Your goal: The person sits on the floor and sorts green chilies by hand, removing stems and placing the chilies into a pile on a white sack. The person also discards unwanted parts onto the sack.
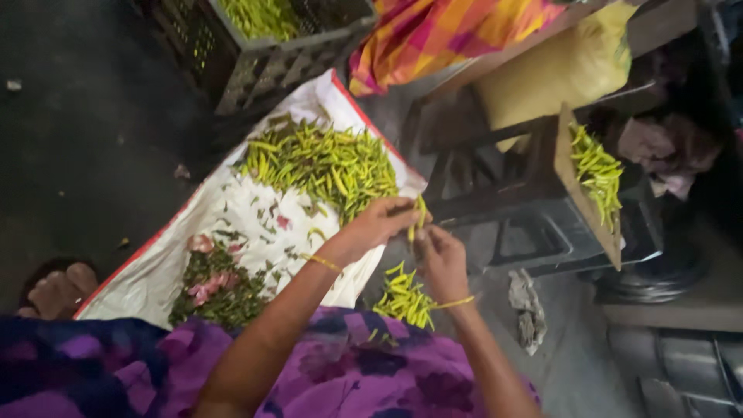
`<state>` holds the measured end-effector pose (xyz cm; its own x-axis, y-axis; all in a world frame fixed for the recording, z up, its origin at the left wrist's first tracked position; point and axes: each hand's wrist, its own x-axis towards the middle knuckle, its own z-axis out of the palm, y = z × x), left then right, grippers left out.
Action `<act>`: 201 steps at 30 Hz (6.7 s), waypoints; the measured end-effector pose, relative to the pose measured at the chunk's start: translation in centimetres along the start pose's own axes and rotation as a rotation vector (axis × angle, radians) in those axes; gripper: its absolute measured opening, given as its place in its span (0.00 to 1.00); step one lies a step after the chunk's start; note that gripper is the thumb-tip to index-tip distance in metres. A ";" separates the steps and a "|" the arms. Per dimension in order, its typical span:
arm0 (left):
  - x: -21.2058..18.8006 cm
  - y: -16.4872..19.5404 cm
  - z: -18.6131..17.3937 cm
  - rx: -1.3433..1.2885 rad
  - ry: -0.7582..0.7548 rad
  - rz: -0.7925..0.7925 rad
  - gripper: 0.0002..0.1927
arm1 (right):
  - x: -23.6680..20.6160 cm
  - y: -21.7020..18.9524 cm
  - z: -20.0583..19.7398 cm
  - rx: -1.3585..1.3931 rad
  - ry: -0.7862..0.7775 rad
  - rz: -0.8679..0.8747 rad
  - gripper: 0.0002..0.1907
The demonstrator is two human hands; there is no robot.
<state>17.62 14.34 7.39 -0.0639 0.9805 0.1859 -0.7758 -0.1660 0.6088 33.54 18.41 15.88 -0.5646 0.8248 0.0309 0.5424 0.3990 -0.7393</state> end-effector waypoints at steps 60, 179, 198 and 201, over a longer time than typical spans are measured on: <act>-0.1 0.8 -0.4 -0.267 0.208 -0.328 0.15 | -2.3 -4.4 -0.6 -0.271 -0.231 -0.447 0.09; -4.5 6.7 -13.5 -0.358 0.543 0.292 0.07 | 3.1 10.4 14.1 -0.544 -0.675 -0.438 0.20; -6.7 10.8 -15.1 -0.201 0.610 0.188 0.14 | 10.7 14.2 31.0 -0.593 -0.246 -0.418 0.29; -6.3 10.3 -15.1 -0.194 0.646 0.169 0.13 | 7.9 17.7 30.5 -0.315 -0.130 -0.469 0.24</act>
<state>0.54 8.09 0.85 -0.5083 0.8187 -0.2672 -0.8165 -0.3594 0.4518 19.67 19.79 -17.51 -0.8504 0.4828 0.2094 0.3634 0.8265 -0.4299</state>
